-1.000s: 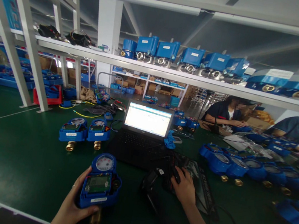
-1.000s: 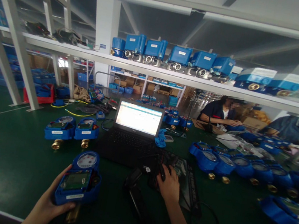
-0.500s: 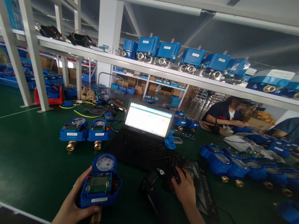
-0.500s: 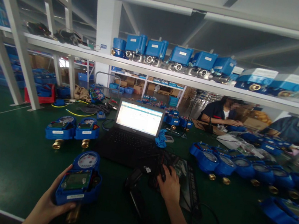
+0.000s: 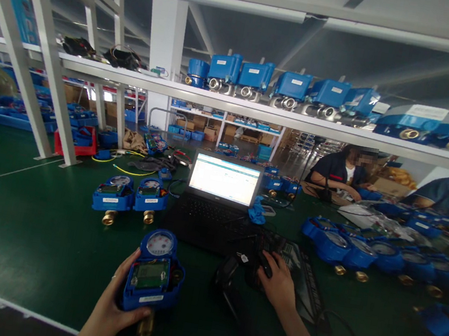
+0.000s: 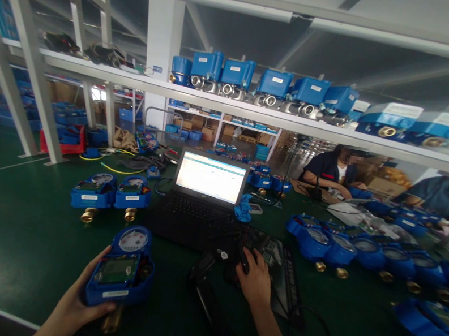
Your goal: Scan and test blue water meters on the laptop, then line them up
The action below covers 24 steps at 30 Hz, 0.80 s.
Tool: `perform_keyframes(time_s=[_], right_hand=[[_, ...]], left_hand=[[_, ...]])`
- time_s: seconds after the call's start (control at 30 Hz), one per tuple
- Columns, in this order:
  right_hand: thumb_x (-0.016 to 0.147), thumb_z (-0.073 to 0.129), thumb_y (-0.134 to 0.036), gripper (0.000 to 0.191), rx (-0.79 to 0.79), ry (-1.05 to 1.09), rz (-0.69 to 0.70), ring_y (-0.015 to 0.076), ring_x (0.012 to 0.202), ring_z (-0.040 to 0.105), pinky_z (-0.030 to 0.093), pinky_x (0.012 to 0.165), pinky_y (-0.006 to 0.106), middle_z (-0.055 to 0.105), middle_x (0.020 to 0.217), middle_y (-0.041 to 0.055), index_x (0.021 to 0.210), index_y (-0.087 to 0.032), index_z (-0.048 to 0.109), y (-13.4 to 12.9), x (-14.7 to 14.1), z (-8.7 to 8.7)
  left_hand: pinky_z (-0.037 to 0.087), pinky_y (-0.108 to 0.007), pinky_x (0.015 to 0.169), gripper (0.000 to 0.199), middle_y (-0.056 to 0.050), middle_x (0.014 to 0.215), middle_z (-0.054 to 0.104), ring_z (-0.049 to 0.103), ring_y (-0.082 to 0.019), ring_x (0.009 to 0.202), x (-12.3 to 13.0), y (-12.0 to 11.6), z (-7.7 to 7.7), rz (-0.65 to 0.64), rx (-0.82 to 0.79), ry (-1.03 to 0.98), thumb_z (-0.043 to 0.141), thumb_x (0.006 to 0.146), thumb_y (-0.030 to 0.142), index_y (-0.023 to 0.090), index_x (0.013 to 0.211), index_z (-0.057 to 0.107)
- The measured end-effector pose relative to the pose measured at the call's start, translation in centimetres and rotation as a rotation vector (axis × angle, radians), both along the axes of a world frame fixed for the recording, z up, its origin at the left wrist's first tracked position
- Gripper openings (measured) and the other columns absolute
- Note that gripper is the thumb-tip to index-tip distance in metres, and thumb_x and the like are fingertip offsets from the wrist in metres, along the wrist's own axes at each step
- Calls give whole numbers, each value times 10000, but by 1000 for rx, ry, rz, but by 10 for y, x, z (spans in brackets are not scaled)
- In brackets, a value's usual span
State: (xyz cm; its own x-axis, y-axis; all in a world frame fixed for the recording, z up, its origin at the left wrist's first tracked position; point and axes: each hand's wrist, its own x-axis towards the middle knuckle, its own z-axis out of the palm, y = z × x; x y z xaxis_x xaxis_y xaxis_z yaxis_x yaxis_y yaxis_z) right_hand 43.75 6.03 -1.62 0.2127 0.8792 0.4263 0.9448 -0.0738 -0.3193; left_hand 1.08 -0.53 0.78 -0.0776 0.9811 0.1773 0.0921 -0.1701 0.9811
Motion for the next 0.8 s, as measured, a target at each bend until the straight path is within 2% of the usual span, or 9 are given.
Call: perform_keyframes(time_s=[0.43, 0.63, 0.8], right_hand=[[881, 484, -322, 439, -11, -21, -33, 303, 1165, 585, 489, 1015, 473, 543, 1352, 132, 1278, -208, 633, 0, 0, 0], [878, 494, -313, 438, -23, -26, -44, 296, 1163, 586, 483, 1023, 476, 539, 1357, 127, 1286, -220, 624, 0, -1, 1], [885, 489, -319, 450, -31, -24, -36, 306, 1181, 576, 480, 1028, 472, 533, 1362, 143, 1296, -194, 622, -1, -2, 3]], left_hand=[[322, -609, 1166, 990, -122, 1516, 422, 422, -438, 1382, 0, 0, -1, 4, -3, 3, 850, 601, 585, 302, 1453, 432], [371, -591, 1144, 991, -119, 1518, 422, 444, -439, 1366, 0, -1, 0, -1, -15, -6, 852, 603, 573, 309, 1459, 427], [325, -593, 1170, 987, -120, 1543, 381, 392, -428, 1406, -3, 1, -4, -23, -13, -3, 851, 629, 535, 303, 1474, 396]])
